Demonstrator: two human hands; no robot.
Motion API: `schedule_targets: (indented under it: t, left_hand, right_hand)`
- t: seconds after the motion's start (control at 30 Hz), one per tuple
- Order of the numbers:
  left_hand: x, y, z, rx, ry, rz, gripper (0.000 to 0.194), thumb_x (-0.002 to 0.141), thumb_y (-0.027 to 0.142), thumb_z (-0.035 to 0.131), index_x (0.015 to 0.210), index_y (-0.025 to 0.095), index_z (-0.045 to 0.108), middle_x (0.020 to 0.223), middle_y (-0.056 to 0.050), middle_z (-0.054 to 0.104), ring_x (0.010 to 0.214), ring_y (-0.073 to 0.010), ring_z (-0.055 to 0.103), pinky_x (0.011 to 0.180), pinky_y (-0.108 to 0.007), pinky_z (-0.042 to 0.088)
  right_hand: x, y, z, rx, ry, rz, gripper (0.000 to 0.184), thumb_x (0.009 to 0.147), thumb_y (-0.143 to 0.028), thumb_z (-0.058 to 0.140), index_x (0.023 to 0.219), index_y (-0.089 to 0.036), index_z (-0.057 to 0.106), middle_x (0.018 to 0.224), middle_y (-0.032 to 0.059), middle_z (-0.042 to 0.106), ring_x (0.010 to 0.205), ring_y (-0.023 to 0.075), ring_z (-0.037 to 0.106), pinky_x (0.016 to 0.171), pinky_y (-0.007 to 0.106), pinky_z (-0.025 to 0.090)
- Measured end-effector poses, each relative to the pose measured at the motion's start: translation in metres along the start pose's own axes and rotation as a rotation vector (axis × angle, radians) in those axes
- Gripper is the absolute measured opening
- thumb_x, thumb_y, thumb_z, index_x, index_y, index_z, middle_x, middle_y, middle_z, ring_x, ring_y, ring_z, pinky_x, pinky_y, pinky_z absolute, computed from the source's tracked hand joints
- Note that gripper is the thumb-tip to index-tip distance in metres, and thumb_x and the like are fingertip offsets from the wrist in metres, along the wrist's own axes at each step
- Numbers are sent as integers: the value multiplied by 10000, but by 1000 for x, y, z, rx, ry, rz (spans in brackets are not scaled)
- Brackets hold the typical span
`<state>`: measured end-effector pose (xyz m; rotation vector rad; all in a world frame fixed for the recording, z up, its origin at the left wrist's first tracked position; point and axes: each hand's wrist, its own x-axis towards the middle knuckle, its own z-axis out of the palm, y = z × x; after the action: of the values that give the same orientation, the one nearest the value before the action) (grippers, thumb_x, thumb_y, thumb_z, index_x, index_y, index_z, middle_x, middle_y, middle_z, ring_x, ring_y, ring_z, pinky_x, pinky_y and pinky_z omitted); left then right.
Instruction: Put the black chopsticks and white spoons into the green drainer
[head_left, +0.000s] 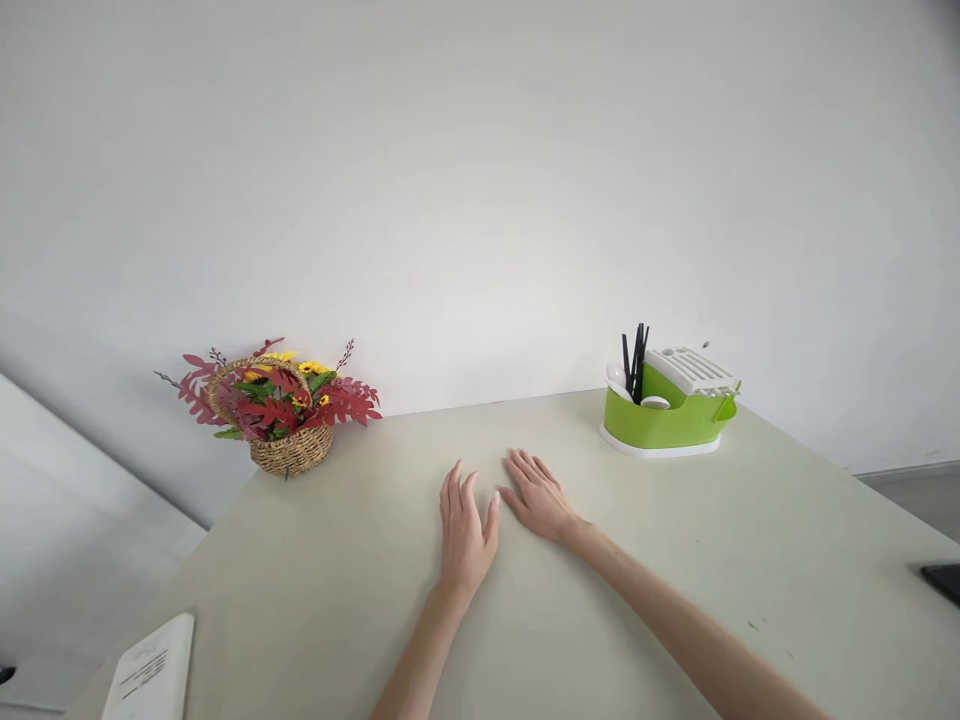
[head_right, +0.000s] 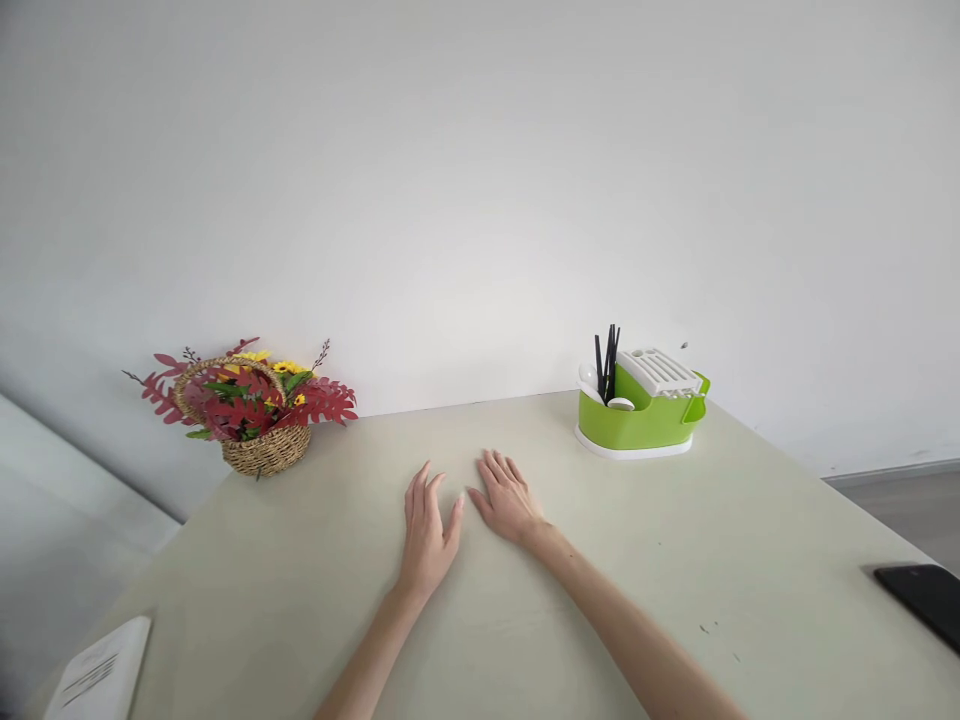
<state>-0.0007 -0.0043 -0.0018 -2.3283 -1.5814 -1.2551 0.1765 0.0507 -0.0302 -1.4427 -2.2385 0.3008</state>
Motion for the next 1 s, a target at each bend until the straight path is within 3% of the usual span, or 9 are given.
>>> schedule_targets:
  t: [0.23,0.4,0.83,1.0]
  left_hand:
    - [-2,-4,10,27,43,-65,647,1050,374,484,1597,179,199,1692,-230,226,1601,-367,150,1231,-625,309]
    - [-7,-10,17,34,33,-146,744,1031,404,507,1631,171,134,1724,-247,112,1611,-409,34,1219,-684,268]
    - [-13,-20,24,20,30,-139,710,1013,396,531,1611,180,213,1729,-230,113,1612,-405,-23,1221,-693,245]
    - [-14,-22,25,38,15,-102,681,1006,354,539,1589,156,247,1690,-251,241,1611,-404,-26,1222,-691,251]
  right_hand:
    - [10,-2,1,-36,-20,96,733,1070,-556,206,1617,-94,367,1717,153,249,1608,288,159,1302,477,101]
    - [18,-1,4,-54,-30,137,727,1067,-557,186,1624,-123,359,1731,132,222,1612,289,134,1296,494,74]
    - [24,1,3,-63,-36,146,711,1066,-539,196,1625,-133,362,1733,126,223,1614,284,124,1295,484,58]
    - [24,-1,2,-74,-34,149,707,1066,-544,194,1626,-147,365,1730,118,235,1611,277,141,1293,485,73]
